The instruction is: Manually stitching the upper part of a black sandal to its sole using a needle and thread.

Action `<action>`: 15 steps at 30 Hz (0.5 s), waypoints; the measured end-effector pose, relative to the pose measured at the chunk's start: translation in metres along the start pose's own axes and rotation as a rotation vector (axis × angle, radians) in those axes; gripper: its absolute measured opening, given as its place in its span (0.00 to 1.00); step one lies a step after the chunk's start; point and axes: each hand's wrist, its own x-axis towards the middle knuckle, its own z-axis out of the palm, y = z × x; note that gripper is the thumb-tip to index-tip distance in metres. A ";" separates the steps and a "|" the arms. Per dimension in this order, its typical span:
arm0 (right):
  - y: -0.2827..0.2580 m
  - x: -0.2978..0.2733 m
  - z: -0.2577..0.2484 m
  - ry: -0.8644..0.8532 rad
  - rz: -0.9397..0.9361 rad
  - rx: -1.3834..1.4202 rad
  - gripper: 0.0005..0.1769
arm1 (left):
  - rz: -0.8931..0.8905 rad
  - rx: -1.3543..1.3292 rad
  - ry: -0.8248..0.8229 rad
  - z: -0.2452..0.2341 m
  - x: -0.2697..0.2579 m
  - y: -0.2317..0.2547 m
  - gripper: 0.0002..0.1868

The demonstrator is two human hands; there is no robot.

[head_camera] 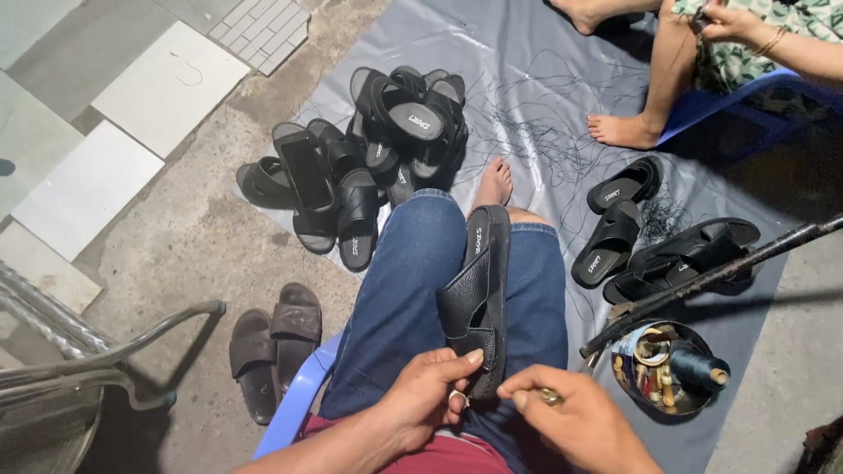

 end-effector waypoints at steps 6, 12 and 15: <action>-0.019 0.002 -0.033 0.442 0.043 -0.354 0.19 | 0.033 -0.022 -0.056 0.001 -0.006 -0.006 0.14; 0.001 0.014 0.003 0.410 -0.239 -0.274 0.29 | 0.075 0.060 -0.113 -0.005 0.005 -0.018 0.13; 0.015 0.025 0.012 0.404 -0.397 -0.324 0.31 | 0.099 0.089 -0.116 -0.004 0.003 -0.017 0.10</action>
